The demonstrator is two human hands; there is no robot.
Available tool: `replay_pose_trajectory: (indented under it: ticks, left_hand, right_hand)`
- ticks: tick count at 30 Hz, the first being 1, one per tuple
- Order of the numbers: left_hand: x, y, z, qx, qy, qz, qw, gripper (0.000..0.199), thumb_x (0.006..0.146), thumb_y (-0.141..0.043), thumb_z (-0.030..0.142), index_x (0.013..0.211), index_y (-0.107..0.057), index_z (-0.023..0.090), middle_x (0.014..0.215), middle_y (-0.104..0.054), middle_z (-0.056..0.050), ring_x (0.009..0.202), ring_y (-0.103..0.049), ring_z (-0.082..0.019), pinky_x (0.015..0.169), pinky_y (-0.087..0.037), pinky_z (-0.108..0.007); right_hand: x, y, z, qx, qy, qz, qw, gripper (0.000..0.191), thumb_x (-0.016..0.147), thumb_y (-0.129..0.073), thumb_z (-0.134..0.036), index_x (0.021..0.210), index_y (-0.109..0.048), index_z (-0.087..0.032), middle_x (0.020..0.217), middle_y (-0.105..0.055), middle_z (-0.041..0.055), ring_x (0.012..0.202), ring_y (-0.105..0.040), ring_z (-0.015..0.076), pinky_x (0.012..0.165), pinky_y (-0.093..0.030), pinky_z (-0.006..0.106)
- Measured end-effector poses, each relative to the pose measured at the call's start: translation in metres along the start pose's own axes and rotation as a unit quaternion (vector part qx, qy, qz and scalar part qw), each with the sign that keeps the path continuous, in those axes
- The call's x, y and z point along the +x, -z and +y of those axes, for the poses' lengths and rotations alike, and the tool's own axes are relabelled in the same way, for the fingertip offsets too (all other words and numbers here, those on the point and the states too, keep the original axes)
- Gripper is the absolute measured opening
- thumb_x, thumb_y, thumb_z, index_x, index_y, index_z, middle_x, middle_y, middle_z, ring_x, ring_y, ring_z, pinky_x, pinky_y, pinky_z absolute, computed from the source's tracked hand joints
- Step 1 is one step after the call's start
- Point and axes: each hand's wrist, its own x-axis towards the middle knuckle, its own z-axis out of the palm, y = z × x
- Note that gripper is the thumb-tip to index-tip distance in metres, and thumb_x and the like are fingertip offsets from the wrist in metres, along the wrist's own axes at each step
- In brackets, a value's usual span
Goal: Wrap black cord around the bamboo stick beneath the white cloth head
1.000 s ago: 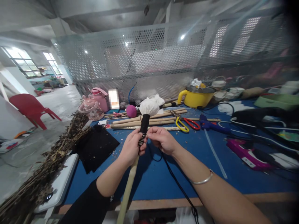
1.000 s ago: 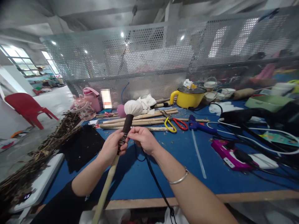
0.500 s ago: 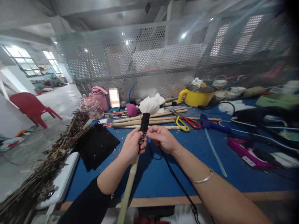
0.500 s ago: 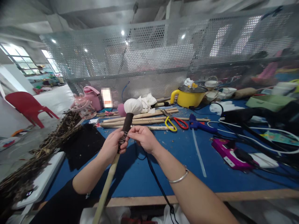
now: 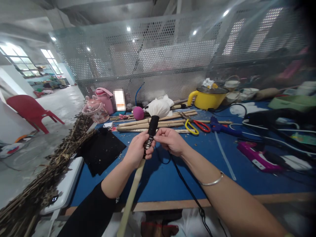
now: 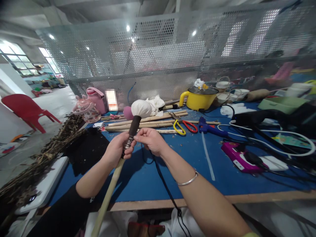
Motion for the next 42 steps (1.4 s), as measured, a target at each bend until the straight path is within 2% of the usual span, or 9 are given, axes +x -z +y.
replay_pose_trajectory:
  ticks: [5,9,12,15,19,29,35,39,42]
  left_hand:
    - [0.001,0.000,-0.001,-0.081,0.056,-0.040,0.994,0.038,0.080,-0.044,0.029,0.117,-0.044,0.020,0.059,-0.054,0.001,0.033,-0.029,-0.003,0.031,-0.021,-0.012]
    - [0.005,0.001,-0.010,-0.050,0.115,-0.039,0.991,0.044,0.081,-0.040,0.041,0.116,-0.045,0.015,0.062,-0.057,-0.002,0.032,-0.033,-0.005,0.030,-0.024,-0.016]
    - [0.006,0.000,-0.015,0.138,0.005,0.076,0.988,0.042,0.080,-0.042,0.047,0.109,-0.048,0.017,0.071,-0.058,-0.003,0.047,-0.050,-0.011,0.043,-0.039,-0.023]
    - [0.003,-0.002,-0.016,0.357,-0.155,0.178,0.904,0.034,0.070,-0.060,0.041,0.093,-0.052,0.017,0.080,-0.058,-0.002,0.061,-0.052,-0.011,0.058,-0.042,-0.024]
    - [0.004,0.000,-0.019,0.465,-0.175,0.190,0.847,0.030,0.062,-0.068,0.034,0.083,-0.055,0.017,0.073,-0.058,0.000,0.062,-0.050,-0.011,0.061,-0.040,-0.024]
    - [0.006,-0.004,-0.011,0.128,-0.069,0.120,0.982,0.034,0.064,-0.070,0.035,0.083,-0.054,0.013,0.062,-0.057,0.002,0.049,-0.053,-0.008,0.051,-0.044,-0.022]
    - [0.002,-0.006,-0.007,0.115,-0.001,0.080,0.990,0.034,0.070,-0.065,0.039,0.087,-0.055,0.012,0.075,-0.062,-0.005,0.056,-0.059,-0.010,0.051,-0.047,-0.021]
    - [-0.001,-0.006,-0.016,0.232,-0.090,0.169,0.954,0.040,0.066,-0.069,0.035,0.098,-0.054,0.017,0.080,-0.061,-0.002,0.049,-0.052,-0.006,0.042,-0.040,-0.017]
    - [0.000,-0.006,-0.017,0.248,-0.105,0.157,0.950,0.035,0.067,-0.068,0.032,0.095,-0.053,0.016,0.075,-0.059,0.000,0.044,-0.047,-0.005,0.038,-0.038,-0.017]
  right_hand:
    - [-0.001,0.004,0.002,0.048,-0.019,-0.072,0.996,0.035,0.065,-0.071,-0.031,0.089,-0.049,-0.018,0.046,-0.053,-0.0076,0.029,-0.023,0.0022,0.030,-0.012,0.016]
    - [0.000,0.010,0.006,0.060,-0.037,-0.119,0.990,0.032,0.069,-0.067,-0.034,0.091,-0.050,-0.016,0.045,-0.050,-0.0067,0.031,-0.027,0.0038,0.032,-0.013,0.016]
    - [0.002,0.014,0.005,0.029,-0.046,-0.061,0.997,0.029,0.065,-0.069,-0.033,0.076,-0.049,-0.016,0.039,-0.038,-0.0095,0.031,-0.022,0.0030,0.031,-0.011,0.017]
    - [0.004,0.015,0.004,-0.004,-0.055,-0.002,0.998,0.030,0.063,-0.071,-0.032,0.066,-0.045,-0.017,0.038,-0.028,-0.0117,0.031,-0.016,0.0021,0.030,-0.010,0.017]
    - [0.007,0.013,0.008,-0.037,-0.045,-0.001,0.998,0.028,0.066,-0.069,-0.035,0.070,-0.050,-0.016,0.042,-0.034,-0.0098,0.031,-0.020,0.0028,0.030,-0.011,0.019]
    - [0.002,0.013,-0.002,0.024,0.019,-0.055,0.998,0.033,0.068,-0.069,-0.038,0.083,-0.051,-0.015,0.041,-0.031,-0.0119,0.033,-0.016,0.0028,0.033,-0.011,0.019]
    - [0.003,0.009,0.001,0.001,0.015,-0.010,1.000,0.029,0.067,-0.069,-0.036,0.074,-0.051,-0.014,0.048,-0.045,-0.0070,0.032,-0.021,0.0014,0.032,-0.009,0.020]
    - [0.004,0.003,0.002,-0.003,-0.003,0.014,1.000,0.031,0.065,-0.070,-0.036,0.075,-0.053,-0.014,0.043,-0.037,-0.0100,0.031,-0.019,0.0018,0.032,-0.009,0.020]
    - [0.002,0.002,-0.002,-0.012,0.007,0.012,1.000,0.030,0.066,-0.070,-0.037,0.077,-0.054,-0.014,0.043,-0.035,-0.0103,0.032,-0.019,0.0019,0.032,-0.009,0.020]
